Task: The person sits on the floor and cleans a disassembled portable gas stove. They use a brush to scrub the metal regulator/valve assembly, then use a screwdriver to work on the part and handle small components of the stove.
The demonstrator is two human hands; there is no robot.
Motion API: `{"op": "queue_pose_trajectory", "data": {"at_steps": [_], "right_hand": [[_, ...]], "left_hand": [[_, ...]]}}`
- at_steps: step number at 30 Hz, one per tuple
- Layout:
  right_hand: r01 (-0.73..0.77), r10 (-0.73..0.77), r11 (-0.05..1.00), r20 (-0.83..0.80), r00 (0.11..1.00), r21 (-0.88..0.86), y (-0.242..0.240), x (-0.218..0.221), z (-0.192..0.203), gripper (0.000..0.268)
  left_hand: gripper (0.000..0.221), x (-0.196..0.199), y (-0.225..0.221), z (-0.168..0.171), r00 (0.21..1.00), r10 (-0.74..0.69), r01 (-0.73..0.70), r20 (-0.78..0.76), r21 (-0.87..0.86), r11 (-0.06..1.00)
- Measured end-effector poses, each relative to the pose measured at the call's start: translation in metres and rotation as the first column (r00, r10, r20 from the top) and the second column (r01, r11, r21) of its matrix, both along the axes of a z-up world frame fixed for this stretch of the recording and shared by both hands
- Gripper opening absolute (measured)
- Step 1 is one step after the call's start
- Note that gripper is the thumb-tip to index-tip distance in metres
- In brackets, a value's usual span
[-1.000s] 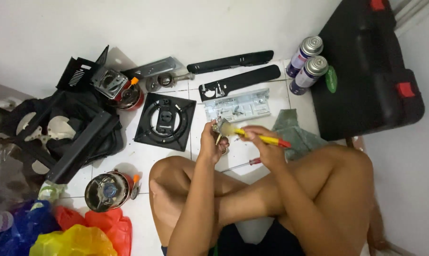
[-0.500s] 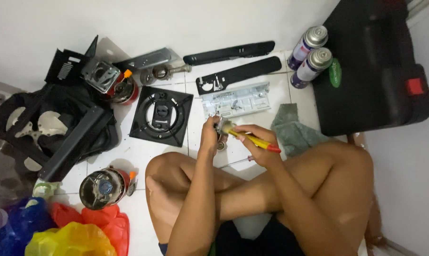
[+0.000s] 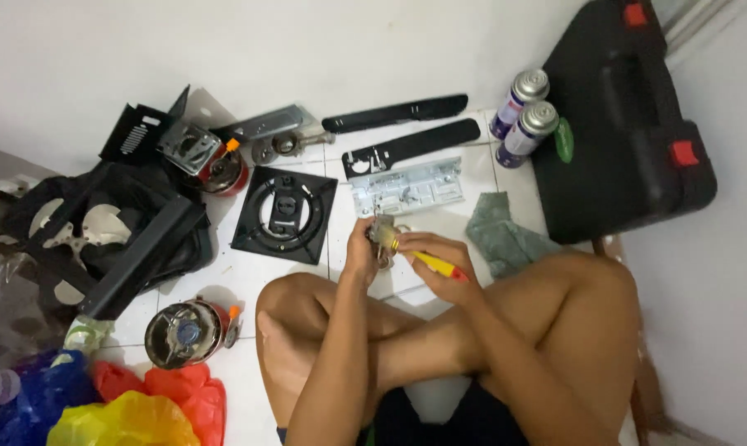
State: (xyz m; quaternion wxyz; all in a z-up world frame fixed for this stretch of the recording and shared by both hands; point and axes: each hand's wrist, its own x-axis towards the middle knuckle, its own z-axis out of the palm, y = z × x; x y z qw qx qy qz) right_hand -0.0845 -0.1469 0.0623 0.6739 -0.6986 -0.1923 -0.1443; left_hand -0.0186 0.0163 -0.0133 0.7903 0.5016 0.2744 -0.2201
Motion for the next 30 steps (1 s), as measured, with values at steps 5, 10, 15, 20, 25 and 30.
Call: {"op": "queue_pose_trajectory", "data": {"at_steps": [5,10,15,20,25,30], "right_hand": [[0.167,-0.167,0.986,0.031,0.985,-0.005,-0.017,0.007,-0.015,0.022],[0.287,-0.255,0.954,-0.276,0.927,0.085,-0.014,0.008,-0.019,0.015],[0.381,-0.188,0.829,-0.439,0.879,0.409,-0.03,0.025,-0.048,0.018],[0.363,-0.235,0.902,-0.44,0.867,0.233,-0.035,0.023,-0.034,0.024],[0.298,-0.104,0.875,-0.452,0.886,0.383,-0.045,0.026,-0.05,0.025],[0.262,-0.105,0.885,-0.383,0.918,0.386,-0.043,0.035,-0.044,0.025]], "left_hand": [[0.04,-0.004,0.009,-0.003,0.995,-0.07,0.074,0.065,-0.057,0.996],[0.045,-0.005,0.007,-0.004,0.983,-0.108,0.12,0.149,-0.073,0.99],[0.051,-0.007,0.003,0.004,0.899,-0.266,0.285,0.347,-0.005,0.958],[0.059,-0.012,0.0,0.017,0.738,-0.484,0.336,0.471,0.366,0.868],[0.071,-0.015,-0.011,0.051,0.732,-0.533,0.338,0.425,0.453,0.825],[0.094,-0.014,-0.02,0.062,0.683,-0.505,0.199,0.528,0.53,0.824]]}}
